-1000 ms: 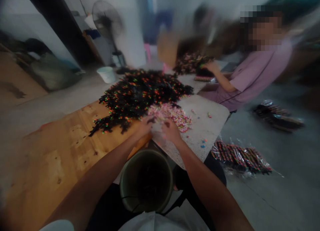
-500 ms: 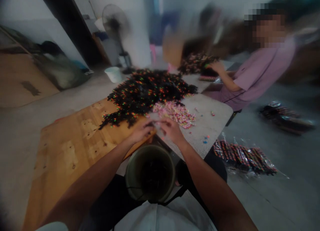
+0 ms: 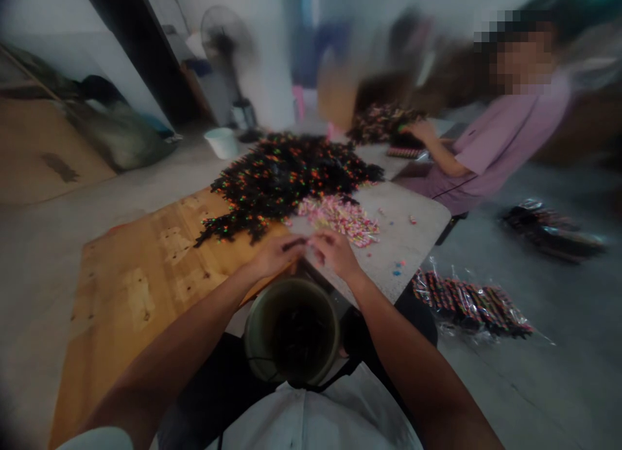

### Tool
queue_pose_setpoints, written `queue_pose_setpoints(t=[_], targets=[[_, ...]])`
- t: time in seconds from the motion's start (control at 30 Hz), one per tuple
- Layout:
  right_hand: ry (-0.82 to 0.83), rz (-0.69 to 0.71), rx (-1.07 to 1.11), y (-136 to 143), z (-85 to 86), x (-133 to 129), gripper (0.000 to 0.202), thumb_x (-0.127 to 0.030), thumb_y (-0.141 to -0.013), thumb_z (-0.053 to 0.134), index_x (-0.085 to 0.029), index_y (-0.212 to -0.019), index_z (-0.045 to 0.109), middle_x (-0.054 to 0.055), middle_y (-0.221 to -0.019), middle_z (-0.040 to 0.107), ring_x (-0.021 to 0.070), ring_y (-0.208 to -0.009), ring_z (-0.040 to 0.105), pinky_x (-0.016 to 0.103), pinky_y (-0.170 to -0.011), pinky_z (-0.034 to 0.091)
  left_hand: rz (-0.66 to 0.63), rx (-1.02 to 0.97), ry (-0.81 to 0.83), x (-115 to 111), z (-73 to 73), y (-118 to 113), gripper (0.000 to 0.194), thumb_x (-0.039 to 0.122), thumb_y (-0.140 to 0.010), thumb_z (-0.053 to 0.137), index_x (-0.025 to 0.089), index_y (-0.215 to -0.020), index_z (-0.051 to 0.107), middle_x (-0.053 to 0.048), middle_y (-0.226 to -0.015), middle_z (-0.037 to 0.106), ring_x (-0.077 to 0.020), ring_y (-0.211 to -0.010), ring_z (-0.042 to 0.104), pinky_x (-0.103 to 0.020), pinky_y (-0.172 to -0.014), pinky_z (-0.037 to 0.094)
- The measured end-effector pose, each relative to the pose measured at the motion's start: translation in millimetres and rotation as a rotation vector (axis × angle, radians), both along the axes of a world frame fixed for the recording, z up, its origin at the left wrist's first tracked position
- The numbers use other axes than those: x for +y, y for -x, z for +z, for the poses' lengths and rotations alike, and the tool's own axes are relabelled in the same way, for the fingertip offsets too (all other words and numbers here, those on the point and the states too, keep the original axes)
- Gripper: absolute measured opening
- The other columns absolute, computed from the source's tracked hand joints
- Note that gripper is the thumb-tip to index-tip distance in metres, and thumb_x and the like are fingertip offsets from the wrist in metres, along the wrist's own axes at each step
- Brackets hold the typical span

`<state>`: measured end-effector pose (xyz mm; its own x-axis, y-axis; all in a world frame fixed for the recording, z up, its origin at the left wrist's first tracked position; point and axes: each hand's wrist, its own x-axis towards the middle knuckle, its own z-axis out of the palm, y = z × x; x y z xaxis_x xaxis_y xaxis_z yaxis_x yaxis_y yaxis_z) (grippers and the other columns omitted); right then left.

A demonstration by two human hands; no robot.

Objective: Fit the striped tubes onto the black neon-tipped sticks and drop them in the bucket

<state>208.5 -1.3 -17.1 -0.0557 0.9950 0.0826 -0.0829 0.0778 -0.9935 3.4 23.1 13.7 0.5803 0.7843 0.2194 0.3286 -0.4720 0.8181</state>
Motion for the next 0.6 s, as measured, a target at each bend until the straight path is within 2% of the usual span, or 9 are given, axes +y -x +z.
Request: queue_pose_setpoints(t=[0.17, 0.3, 0.43, 0.5, 0.57, 0.6], targets=[[0.073, 0.027, 0.032, 3.4, -0.6, 0.0, 0.023, -0.045, -0.080, 0.069, -0.022, -0.081, 0.065, -0.008, -0.049, 0.047, 0.0096, -0.038, 0.040, 0.023, -0.036, 0.030, -0.041, 0.120, -0.012, -0.3, 2.7, 1.9, 0.031, 0.035, -0.099, 0.054, 0.016, -0.108, 0.077, -0.002, -0.083, 0.074, -0.0179, -0.079, 0.065, -0.025, -0.075, 0.049], [0.116, 0.019, 0.061, 12.1, -2.0, -0.6, 0.020, -0.041, -0.079, 0.068, -0.023, -0.078, 0.062, -0.008, -0.048, 0.044, 0.0098, -0.038, 0.039, 0.022, -0.036, 0.026, -0.074, 0.229, -0.029, -3.1, 1.7, 2.6, 0.031, 0.037, -0.102, 0.051, 0.019, -0.097, 0.075, 0.001, -0.076, 0.071, -0.0158, -0.073, 0.063, -0.023, -0.070, 0.046], [0.157, -0.008, 0.052, 20.5, -13.1, -0.5, 0.021, -0.043, -0.081, 0.065, -0.023, -0.078, 0.061, -0.008, -0.048, 0.045, 0.0104, -0.040, 0.041, 0.022, -0.037, 0.027, -0.091, 0.270, -0.002, -10.0, -5.5, 9.5, 0.032, 0.041, -0.103, 0.049, 0.021, -0.101, 0.075, 0.000, -0.084, 0.075, -0.0163, -0.077, 0.066, -0.023, -0.074, 0.048], [0.190, 0.067, -0.043, 20.1, -22.0, -1.7, 0.021, -0.043, -0.083, 0.063, -0.022, -0.078, 0.062, -0.008, -0.048, 0.045, 0.0099, -0.040, 0.041, 0.022, -0.038, 0.026, -0.140, 0.329, 0.037, -8.6, -11.2, 19.6, 0.031, 0.044, -0.101, 0.054, 0.023, -0.105, 0.077, -0.001, -0.092, 0.078, -0.0179, -0.083, 0.069, -0.024, -0.077, 0.049], [0.234, 0.242, -0.203, 16.9, -31.3, -5.0, 0.020, -0.040, -0.084, 0.063, -0.020, -0.080, 0.065, -0.007, -0.049, 0.048, 0.0090, -0.041, 0.042, 0.020, -0.039, 0.028, -0.207, 0.389, 0.112, 0.1, -17.9, 34.3, 0.032, 0.047, -0.098, 0.059, 0.023, -0.106, 0.079, -0.001, -0.098, 0.080, -0.0194, -0.089, 0.070, -0.024, -0.080, 0.050], [0.260, 0.365, -0.284, 15.0, -35.9, -7.3, 0.020, -0.039, -0.084, 0.064, -0.019, -0.083, 0.067, -0.006, -0.053, 0.054, 0.0088, -0.042, 0.045, 0.020, -0.040, 0.030, -0.191, 0.414, 0.140, 7.3, -21.8, 42.9, 0.032, 0.046, -0.098, 0.059, 0.023, -0.106, 0.079, -0.002, -0.101, 0.080, -0.0200, -0.091, 0.071, -0.024, -0.081, 0.051]])
